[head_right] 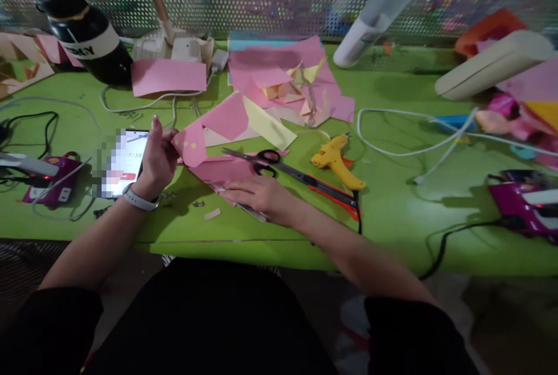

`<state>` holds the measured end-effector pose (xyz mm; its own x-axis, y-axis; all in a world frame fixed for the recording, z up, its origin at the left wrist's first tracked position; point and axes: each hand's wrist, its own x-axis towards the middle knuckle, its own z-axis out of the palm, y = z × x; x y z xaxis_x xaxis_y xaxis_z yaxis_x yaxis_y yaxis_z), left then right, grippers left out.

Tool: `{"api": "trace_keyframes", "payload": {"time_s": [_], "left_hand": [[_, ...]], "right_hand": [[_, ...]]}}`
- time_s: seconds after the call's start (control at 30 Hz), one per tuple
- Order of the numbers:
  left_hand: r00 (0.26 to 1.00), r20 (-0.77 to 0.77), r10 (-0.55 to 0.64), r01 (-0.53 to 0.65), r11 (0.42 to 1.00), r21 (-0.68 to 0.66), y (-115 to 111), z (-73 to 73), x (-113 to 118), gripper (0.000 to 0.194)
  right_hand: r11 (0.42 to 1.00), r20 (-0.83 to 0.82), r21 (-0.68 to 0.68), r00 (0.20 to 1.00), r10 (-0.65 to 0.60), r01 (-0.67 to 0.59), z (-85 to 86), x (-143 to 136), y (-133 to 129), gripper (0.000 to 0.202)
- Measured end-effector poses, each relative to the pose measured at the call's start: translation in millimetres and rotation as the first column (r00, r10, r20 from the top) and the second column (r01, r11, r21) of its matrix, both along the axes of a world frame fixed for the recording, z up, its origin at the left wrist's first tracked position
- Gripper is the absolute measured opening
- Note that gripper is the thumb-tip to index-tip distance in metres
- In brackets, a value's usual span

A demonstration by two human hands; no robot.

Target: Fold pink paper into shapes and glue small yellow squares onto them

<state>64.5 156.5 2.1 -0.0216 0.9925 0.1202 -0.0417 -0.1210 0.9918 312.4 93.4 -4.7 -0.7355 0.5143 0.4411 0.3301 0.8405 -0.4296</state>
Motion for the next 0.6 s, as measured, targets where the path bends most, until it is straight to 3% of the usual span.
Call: {"api": "trace_keyframes", "payload": {"time_s": [0.1,0.2,0.27,0.33,0.4,0.47,0.53,0.6], "left_hand": [[0.999,0.017,-0.031,0.032,0.999,-0.008,-0.1,-2.9,-1.6,0.063],[0.999,0.013,-0.047,0.047,0.999,-0.005,-2.8,-3.3,-2.4,0.065],[0.997,0.005,-0.073,0.073,0.997,0.0,-5.3,-2.4,-2.7,0.069],[0.994,-0.023,-0.106,0.106,0.994,0.019,-7.9,-0.3,-2.8,0.073],[0.988,-0.068,-0.136,0.139,0.989,0.047,-10.5,3.1,-2.8,0.074],[0.978,-0.1,-0.183,0.189,0.981,0.053,-13.3,7.6,-2.6,0.072],[0.959,-0.115,-0.261,0.265,0.964,0.021,-16.3,12.6,-2.0,0.07],[0.929,-0.133,-0.344,0.344,0.939,-0.027,-19.2,17.3,-0.9,0.064]], "right_hand": [[0.999,-0.006,-0.008,0.999,-0.032,0.032,-1.6,0.2,1.6,0.034],[0.989,-0.147,0.019,0.979,-0.141,0.145,-0.2,3.4,0.5,0.028],[0.971,-0.289,0.031,0.932,-0.217,0.236,1.9,6.4,-1.5,0.026],[0.935,-0.463,0.011,0.83,-0.311,0.355,3.8,8.3,-2.6,0.027],[0.886,-0.587,-0.11,0.69,-0.423,0.45,4.2,8.4,-0.7,0.031],[0.844,-0.598,-0.327,0.598,-0.534,0.426,2.4,7.0,4.4,0.039],[0.779,-0.533,-0.554,0.593,-0.603,0.294,-1.7,5.5,10.8,0.041],[0.698,-0.483,-0.697,0.615,-0.624,0.161,-6.7,4.5,16.3,0.034]]}}
